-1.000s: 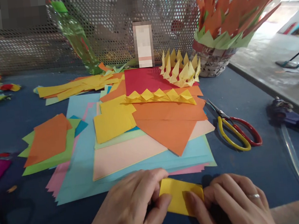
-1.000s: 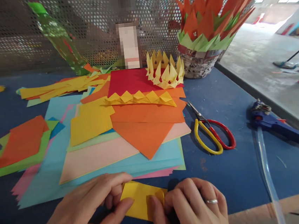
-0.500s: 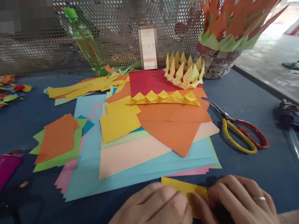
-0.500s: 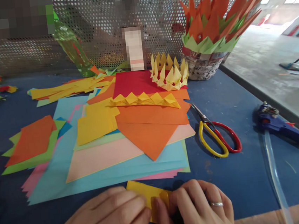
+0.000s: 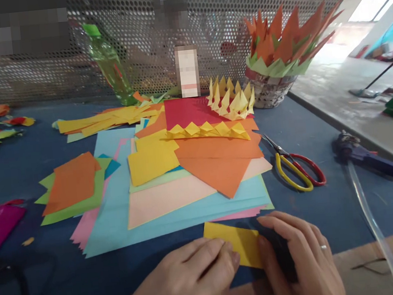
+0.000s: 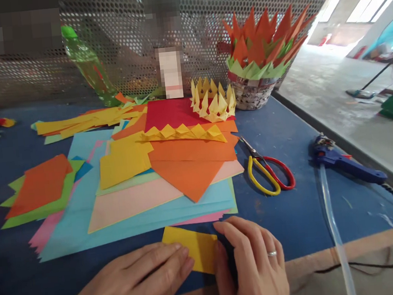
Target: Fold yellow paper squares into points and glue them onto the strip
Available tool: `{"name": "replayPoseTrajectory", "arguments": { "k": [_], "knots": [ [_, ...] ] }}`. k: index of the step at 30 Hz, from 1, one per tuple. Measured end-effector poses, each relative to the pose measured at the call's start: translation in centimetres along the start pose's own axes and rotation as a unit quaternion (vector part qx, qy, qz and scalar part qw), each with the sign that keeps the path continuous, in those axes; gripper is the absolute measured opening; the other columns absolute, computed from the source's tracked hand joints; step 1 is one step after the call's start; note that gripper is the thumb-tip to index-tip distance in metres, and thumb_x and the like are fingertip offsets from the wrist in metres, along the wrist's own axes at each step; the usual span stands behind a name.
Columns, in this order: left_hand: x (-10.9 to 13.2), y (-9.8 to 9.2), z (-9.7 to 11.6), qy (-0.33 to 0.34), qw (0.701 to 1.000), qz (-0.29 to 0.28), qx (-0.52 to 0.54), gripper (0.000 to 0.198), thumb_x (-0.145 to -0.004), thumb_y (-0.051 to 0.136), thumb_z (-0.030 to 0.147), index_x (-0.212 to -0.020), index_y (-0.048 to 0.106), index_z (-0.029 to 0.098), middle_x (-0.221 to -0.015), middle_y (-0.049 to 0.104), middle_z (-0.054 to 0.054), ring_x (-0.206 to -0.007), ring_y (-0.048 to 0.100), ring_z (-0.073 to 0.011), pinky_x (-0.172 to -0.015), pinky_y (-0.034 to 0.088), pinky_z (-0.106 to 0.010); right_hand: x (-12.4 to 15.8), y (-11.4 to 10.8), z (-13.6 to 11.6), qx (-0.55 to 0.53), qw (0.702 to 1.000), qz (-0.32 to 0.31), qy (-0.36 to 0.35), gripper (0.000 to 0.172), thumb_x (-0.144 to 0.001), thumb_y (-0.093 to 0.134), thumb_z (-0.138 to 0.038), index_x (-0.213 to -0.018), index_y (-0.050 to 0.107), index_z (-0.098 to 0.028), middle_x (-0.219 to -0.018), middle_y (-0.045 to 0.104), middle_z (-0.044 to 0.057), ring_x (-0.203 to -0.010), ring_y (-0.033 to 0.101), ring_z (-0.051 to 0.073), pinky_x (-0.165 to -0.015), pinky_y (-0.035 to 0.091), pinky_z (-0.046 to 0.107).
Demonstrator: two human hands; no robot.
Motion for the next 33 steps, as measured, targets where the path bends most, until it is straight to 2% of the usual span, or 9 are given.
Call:
{"name": "replayPoseTrajectory", "arguments": {
  "k": [2,4,8,11,14,20,25,29,33],
  "knots": [
    [-0.1,-0.1,0.1,0.001,1.0,-0.003,-0.003,0.038,-0.101,0.036,0.003,-0.115,0.07,0.013,-0.108,0.077,-0.001,-0.104,0.068,-0.016,-0.099,0.053,-0.027,0.4,-0.1,-0.8,-0.039,0.998,0.046,-0.005,0.029,-0.092,0.055,-0.007,-0.116,0.068,-0.018,-0.107,0.071,0.008,-0.1,0.063,0.021,-0.088,0.047,0.037],
    [-0.1,-0.1,0.2,0.011,1.0,-0.006,-0.006,0.038,-0.103,0.035,0.004,-0.116,0.07,0.011,-0.109,0.077,-0.003,-0.104,0.068,-0.0166,-0.099,0.053,-0.027,0.9,0.0,-1.7,-0.076,0.993,0.083,-0.046,0.034,-0.091,0.053,0.0,-0.112,0.072,-0.019,-0.103,0.075,0.006,-0.102,0.065,0.02,-0.09,0.049,0.036],
    [0.1,0.1,0.3,0.045,0.998,-0.016,-0.032,0.039,-0.105,0.033,0.011,-0.116,0.069,0.005,-0.114,0.075,-0.008,-0.103,0.068,-0.0181,-0.096,0.054,-0.027,1.7,0.4,-2.8,-0.1,0.982,0.074,-0.139,0.03,-0.098,0.05,-0.003,-0.114,0.073,-0.013,-0.105,0.08,0.005,-0.105,0.07,0.015,-0.091,0.052,0.03],
    [0.3,0.2,0.5,0.074,0.995,-0.017,-0.064,0.039,-0.104,0.032,0.01,-0.115,0.07,0.003,-0.116,0.074,-0.011,-0.105,0.067,-0.0199,-0.098,0.053,-0.029,1.6,0.6,-2.8,-0.114,0.978,0.081,-0.157,0.029,-0.1,0.046,-0.007,-0.113,0.072,-0.009,-0.107,0.08,0.008,-0.103,0.073,0.015,-0.089,0.054,0.029],
    [0.4,0.4,1.1,0.074,0.99,-0.017,-0.117,0.035,-0.102,0.037,0.01,-0.115,0.07,0.003,-0.118,0.073,-0.012,-0.108,0.066,-0.0218,-0.099,0.052,-0.031,1.4,0.4,-2.5,-0.113,0.974,0.085,-0.177,0.034,-0.098,0.041,-0.006,-0.113,0.072,-0.009,-0.109,0.08,0.009,-0.104,0.074,0.016,-0.087,0.055,0.03],
    [1.6,0.4,2.6,0.044,0.973,-0.012,-0.225,0.037,-0.101,0.037,0.009,-0.119,0.069,0.004,-0.122,0.072,-0.012,-0.113,0.065,-0.0219,-0.102,0.05,-0.032,1.3,0.5,-2.2,-0.109,0.971,0.084,-0.198,0.038,-0.091,0.044,-0.004,-0.116,0.071,-0.013,-0.11,0.079,0.007,-0.104,0.074,0.016,-0.089,0.054,0.03],
    [2.9,0.3,2.6,0.008,0.973,0.013,-0.23,0.041,-0.1,0.033,0.007,-0.124,0.066,0.006,-0.122,0.072,-0.01,-0.113,0.064,-0.0205,-0.104,0.048,-0.035,1.7,0.9,-2.0,-0.142,0.964,0.091,-0.206,0.044,-0.086,0.04,-0.002,-0.119,0.069,-0.009,-0.113,0.077,0.01,-0.108,0.069,0.018,-0.09,0.052,0.033],
    [2.9,0.6,2.8,-0.006,0.97,0.029,-0.241,0.041,-0.101,0.031,0.007,-0.121,0.067,0.006,-0.115,0.074,-0.008,-0.107,0.066,-0.0202,-0.108,0.046,-0.04,2.0,1.1,-2.0,-0.136,0.966,0.084,-0.204,0.044,-0.086,0.041,-0.001,-0.121,0.067,-0.009,-0.115,0.075,0.01,-0.112,0.063,0.019,-0.093,0.048,0.032],
    [2.6,1.1,3.1,-0.015,0.965,0.049,-0.258,0.039,-0.104,0.031,0.009,-0.116,0.068,0.005,-0.106,0.074,-0.009,-0.102,0.067,-0.0212,-0.11,0.045,-0.046,2.1,1.1,-2.9,-0.096,0.98,0.06,-0.162,0.05,-0.084,0.045,-0.003,-0.129,0.065,-0.013,-0.113,0.073,0.008,-0.101,0.06,0.022,-0.086,0.045,0.037]
  ]
}}
Point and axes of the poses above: each hand's wrist, its own x-axis away from the middle knuckle, its own y-axis out of the palm, z = x × y, the point moved 1 cm from there along -x, towards the middle knuckle
